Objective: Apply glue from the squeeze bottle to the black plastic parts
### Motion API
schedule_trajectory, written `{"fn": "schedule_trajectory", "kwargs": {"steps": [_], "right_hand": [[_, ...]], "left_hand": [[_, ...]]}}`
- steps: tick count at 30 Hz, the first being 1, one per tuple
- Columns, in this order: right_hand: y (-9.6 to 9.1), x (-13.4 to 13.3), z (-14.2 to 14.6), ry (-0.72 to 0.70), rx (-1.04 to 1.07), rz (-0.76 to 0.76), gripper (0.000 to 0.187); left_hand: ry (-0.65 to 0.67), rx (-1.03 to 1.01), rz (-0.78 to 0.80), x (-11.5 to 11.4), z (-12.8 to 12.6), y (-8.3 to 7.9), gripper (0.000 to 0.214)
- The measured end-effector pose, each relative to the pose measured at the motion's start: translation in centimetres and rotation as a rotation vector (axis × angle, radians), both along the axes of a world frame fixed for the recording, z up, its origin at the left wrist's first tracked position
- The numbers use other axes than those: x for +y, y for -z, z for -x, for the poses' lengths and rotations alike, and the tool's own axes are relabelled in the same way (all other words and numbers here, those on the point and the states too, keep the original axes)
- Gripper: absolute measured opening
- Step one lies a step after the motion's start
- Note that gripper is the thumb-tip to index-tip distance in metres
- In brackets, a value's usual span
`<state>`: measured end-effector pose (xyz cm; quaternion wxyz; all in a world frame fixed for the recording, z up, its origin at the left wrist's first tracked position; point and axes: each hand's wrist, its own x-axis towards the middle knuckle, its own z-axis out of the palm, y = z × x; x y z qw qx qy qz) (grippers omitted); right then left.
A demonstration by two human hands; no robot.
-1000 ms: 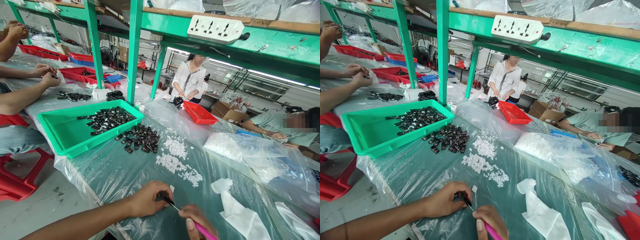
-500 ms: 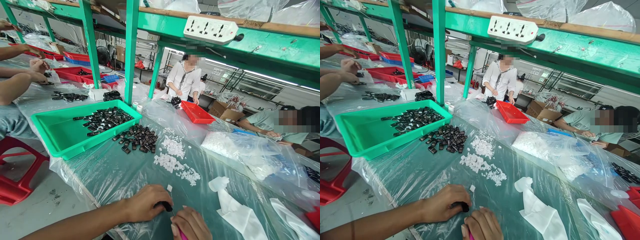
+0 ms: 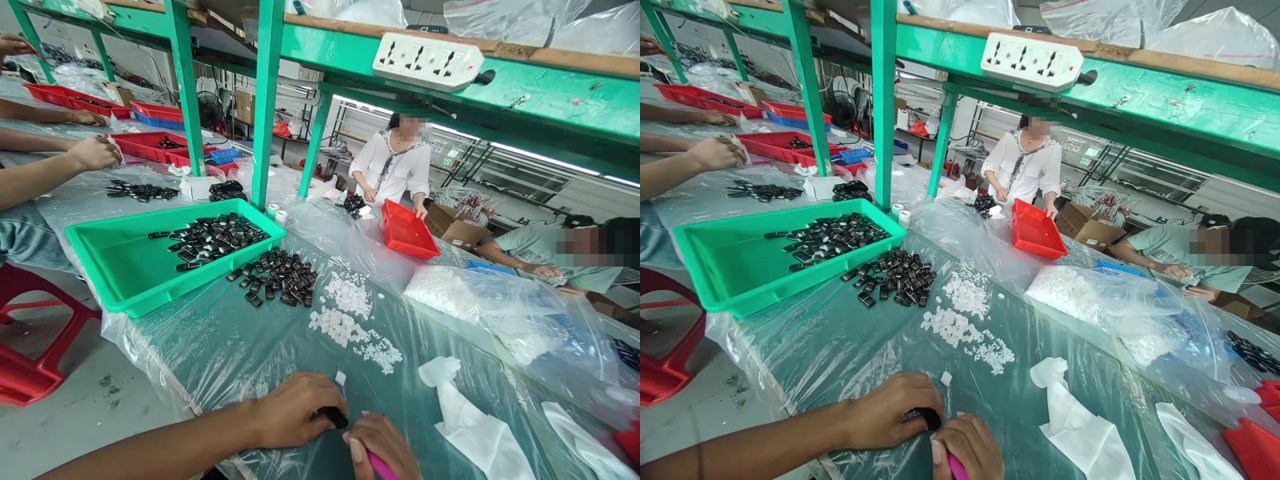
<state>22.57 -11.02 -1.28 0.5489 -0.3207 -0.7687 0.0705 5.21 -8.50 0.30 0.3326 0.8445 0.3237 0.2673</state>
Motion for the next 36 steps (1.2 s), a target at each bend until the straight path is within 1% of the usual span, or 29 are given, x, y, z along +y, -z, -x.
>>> {"fn": "schedule_trajectory", "kwargs": {"steps": [2, 4, 9, 14, 22, 29, 36], "right_hand": [[0.02, 0.07, -0.1, -0.033, 0.052, 0.034, 0.019], [0.11, 0.16, -0.25, -0.032, 0.076, 0.067, 0.018], [0.59, 0.38, -0.38, -0.034, 0.034, 0.077, 0.017], [0.42, 0.51, -0.35, -0.052, 0.101, 0.089, 0.016], [0.44, 0.4, -0.4, -0.036, 0.097, 0.189, 0.019], [0.47, 0.46, -0.22, -0.023, 0.163, 0.21, 0.02], [0.27, 0.41, -0.36, 0.008, 0.171, 0.17, 0.021]], "left_hand": [[0.002, 0.001, 0.01, 0.01, 0.01, 0.0, 0.018], [0.009, -0.002, 0.017, 0.04, 0.0, 0.01, 0.018], [0.012, -0.011, 0.012, 0.05, -0.08, 0.21, 0.018], [0.01, 0.001, 0.01, -0.02, -0.05, 0.29, 0.019], [0.026, 0.007, -0.011, 0.04, -0.17, 0.07, 0.018], [0.028, -0.003, 0.005, -0.04, -0.11, 0.1, 0.018], [0.029, 0.016, 0.025, -0.06, -0.07, 0.08, 0.021]]}}
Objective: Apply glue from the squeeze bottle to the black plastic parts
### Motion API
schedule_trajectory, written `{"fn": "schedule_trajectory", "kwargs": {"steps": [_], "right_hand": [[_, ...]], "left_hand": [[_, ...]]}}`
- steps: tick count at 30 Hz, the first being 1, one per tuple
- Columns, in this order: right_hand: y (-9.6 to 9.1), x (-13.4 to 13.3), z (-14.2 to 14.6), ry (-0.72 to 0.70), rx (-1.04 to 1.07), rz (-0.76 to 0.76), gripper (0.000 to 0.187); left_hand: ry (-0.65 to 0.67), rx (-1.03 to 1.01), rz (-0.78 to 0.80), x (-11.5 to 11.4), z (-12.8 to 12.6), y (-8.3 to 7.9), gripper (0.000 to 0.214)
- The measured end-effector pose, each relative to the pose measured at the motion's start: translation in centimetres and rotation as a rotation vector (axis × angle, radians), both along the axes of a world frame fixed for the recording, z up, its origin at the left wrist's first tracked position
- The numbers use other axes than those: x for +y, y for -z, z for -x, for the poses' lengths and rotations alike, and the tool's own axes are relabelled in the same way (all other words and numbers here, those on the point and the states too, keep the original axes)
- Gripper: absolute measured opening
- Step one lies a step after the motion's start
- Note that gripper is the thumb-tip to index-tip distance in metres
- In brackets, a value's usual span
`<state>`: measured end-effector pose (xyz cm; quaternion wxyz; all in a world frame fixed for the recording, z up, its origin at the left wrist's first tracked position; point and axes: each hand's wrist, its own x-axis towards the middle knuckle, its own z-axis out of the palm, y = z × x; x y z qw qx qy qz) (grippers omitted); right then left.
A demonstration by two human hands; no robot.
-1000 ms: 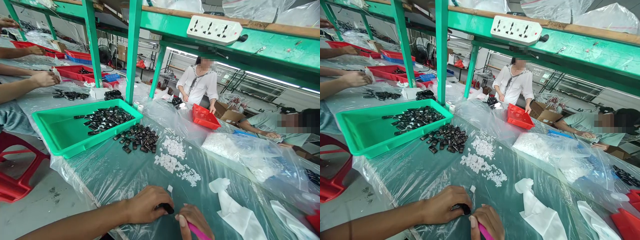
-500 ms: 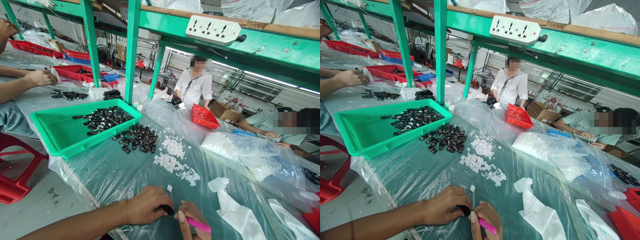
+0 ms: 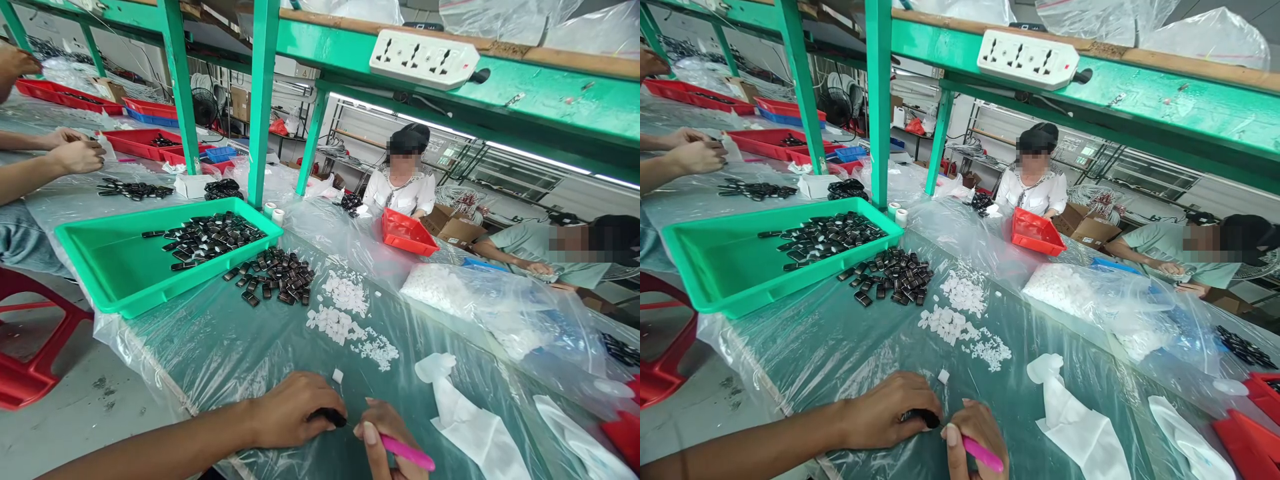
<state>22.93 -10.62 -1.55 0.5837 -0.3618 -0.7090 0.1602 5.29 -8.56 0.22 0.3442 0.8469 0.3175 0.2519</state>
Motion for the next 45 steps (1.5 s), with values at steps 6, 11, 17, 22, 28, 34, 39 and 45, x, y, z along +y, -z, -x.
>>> {"fn": "schedule_trajectory", "kwargs": {"steps": [6, 11, 17, 22, 28, 34, 39, 45], "right_hand": [[0.1, 0.0, -0.05, -0.044, -0.058, -0.013, 0.02], [0.21, 0.08, -0.2, -0.019, -0.106, -0.047, 0.019], [0.33, 0.19, -0.36, -0.049, -0.137, -0.082, 0.018], [0.19, 0.08, -0.4, -0.057, -0.104, -0.028, 0.02], [0.38, 0.1, -0.32, -0.019, -0.14, -0.05, 0.023], [0.42, 0.18, -0.3, -0.053, -0.107, -0.075, 0.021], [0.26, 0.08, -0.17, -0.059, -0.071, -0.004, 0.021], [0.1, 0.03, -0.28, -0.087, -0.04, -0.012, 0.02]], "left_hand": [[-0.009, -0.001, 0.0, -0.02, -0.03, -0.34, 0.018], [-0.01, 0.007, -0.008, -0.04, -0.07, -0.41, 0.017], [-0.011, 0.015, -0.013, -0.08, -0.01, -0.37, 0.019], [0.004, 0.01, 0.001, -0.04, 0.03, -0.22, 0.019], [-0.002, 0.01, -0.005, -0.08, -0.04, -0.11, 0.018], [-0.005, 0.003, -0.001, -0.07, -0.1, -0.27, 0.018], [-0.005, -0.016, 0.012, -0.11, -0.13, -0.21, 0.019], [-0.004, -0.004, 0.018, -0.09, -0.13, -0.43, 0.019]]}}
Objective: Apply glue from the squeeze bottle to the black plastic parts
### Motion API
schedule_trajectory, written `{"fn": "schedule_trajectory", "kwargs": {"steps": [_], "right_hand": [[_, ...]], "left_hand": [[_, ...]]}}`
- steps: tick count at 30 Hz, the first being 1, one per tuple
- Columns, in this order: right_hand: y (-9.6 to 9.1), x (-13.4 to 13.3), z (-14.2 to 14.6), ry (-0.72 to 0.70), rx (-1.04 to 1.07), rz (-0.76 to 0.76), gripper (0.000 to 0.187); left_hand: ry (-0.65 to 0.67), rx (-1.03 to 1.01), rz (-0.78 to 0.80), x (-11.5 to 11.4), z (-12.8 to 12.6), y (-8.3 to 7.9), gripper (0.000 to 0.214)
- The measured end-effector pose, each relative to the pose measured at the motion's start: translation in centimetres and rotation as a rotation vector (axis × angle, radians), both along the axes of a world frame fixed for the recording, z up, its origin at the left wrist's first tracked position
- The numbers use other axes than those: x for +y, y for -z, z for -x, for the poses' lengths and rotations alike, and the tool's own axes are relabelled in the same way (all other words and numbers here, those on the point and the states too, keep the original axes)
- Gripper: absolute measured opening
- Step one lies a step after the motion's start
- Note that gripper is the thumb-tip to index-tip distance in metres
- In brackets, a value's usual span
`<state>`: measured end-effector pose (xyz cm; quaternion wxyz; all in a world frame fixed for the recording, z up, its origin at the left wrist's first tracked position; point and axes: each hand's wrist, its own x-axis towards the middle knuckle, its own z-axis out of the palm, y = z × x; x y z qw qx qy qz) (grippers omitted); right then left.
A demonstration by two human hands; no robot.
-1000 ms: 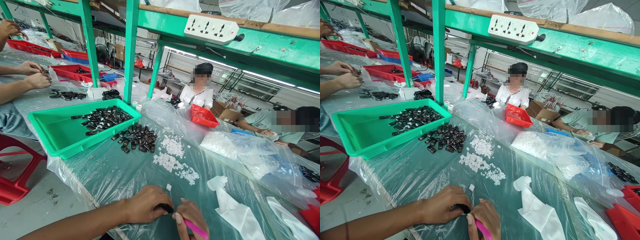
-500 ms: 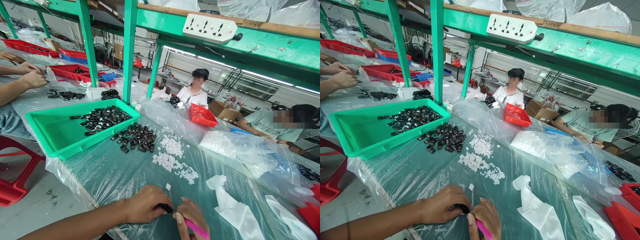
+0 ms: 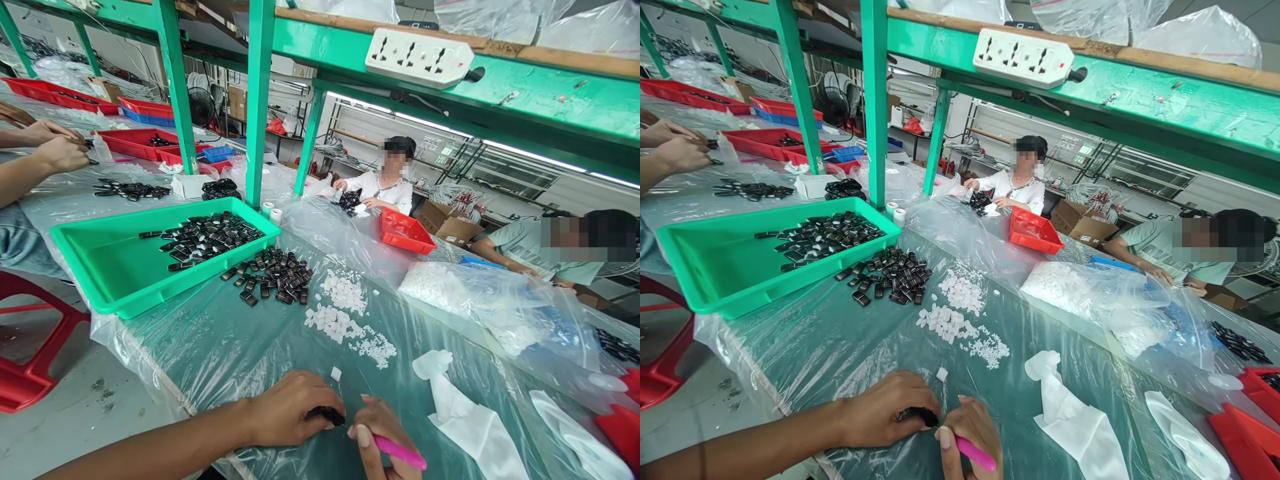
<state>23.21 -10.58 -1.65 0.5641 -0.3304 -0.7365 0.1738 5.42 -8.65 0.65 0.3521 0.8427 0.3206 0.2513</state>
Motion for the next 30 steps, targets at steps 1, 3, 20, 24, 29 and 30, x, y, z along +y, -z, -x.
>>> {"fn": "schedule_trajectory", "kwargs": {"steps": [1, 3, 20, 24, 29, 30], "right_hand": [[-0.01, -0.03, 0.06, 0.005, -0.003, 0.005, 0.02], [-0.06, -0.12, 0.24, 0.02, -0.007, 0.02, 0.021], [-0.37, -0.12, 0.07, -0.003, -0.018, 0.003, 0.021], [-0.29, -0.07, 0.22, -0.001, -0.003, -0.005, 0.023], [-0.08, -0.05, 0.25, 0.01, -0.003, -0.018, 0.021], [-0.06, -0.04, 0.2, 0.009, -0.003, -0.019, 0.021]], "left_hand": [[-0.001, 0.001, -0.005, -0.01, -0.01, -0.02, 0.019], [-0.002, -0.003, -0.013, -0.05, -0.02, -0.03, 0.018], [0.037, -0.019, -0.016, -0.11, 0.02, 0.03, 0.021], [0.046, -0.011, -0.026, -0.09, 0.0, 0.08, 0.021], [0.05, -0.021, -0.02, -0.13, -0.03, 0.27, 0.021], [0.048, -0.024, -0.018, -0.14, -0.03, 0.28, 0.021]]}}
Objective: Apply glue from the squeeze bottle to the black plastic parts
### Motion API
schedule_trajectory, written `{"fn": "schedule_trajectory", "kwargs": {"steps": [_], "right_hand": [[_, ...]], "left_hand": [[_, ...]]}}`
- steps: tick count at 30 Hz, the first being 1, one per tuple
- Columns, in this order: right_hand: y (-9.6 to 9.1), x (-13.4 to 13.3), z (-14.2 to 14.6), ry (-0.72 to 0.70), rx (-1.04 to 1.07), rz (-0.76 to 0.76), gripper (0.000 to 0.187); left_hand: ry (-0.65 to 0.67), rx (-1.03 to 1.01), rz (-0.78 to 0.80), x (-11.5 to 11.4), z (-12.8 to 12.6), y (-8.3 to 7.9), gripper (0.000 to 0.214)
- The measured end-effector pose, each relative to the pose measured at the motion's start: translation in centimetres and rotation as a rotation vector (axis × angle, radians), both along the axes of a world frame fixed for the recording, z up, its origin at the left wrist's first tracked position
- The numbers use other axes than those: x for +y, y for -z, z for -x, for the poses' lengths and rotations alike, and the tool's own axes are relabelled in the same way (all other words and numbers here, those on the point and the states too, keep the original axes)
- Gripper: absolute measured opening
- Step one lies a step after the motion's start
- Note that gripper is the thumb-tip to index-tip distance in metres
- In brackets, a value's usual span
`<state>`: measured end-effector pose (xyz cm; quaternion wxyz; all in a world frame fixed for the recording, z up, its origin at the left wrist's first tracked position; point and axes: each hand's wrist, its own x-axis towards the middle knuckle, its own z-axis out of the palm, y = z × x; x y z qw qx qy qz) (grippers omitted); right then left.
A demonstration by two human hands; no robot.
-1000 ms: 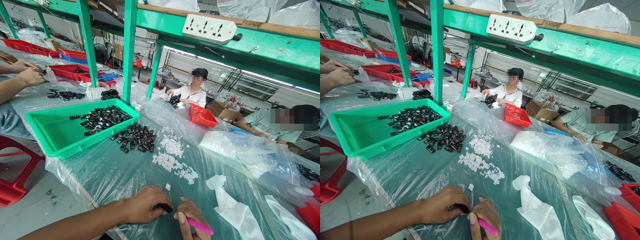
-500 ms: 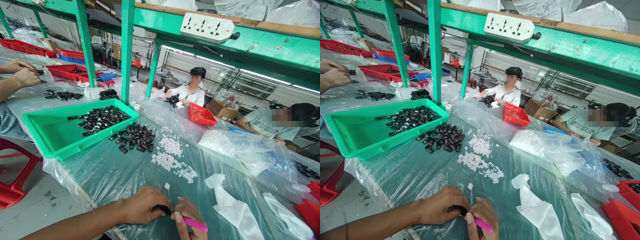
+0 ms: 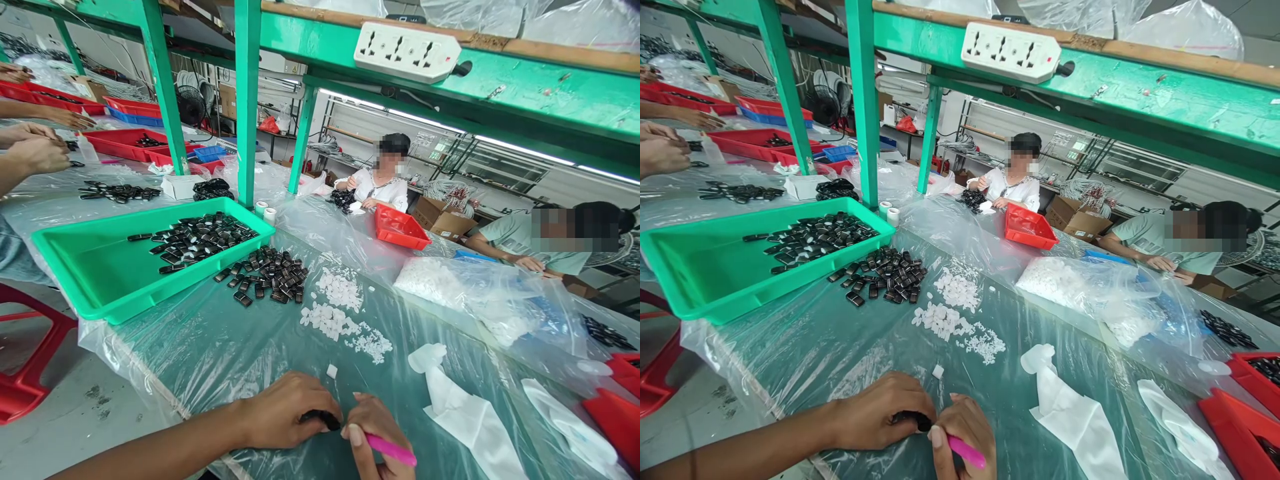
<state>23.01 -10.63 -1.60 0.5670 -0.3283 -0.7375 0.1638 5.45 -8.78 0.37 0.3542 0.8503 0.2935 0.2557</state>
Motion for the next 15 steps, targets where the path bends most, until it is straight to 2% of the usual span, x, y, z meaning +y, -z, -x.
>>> {"fn": "schedule_trajectory", "kwargs": {"steps": [15], "right_hand": [[-0.44, 0.02, -0.17, -0.071, -0.025, -0.003, 0.02]], "left_hand": [[0.008, -0.006, -0.021, 0.04, 0.01, -0.11, 0.02]]}}
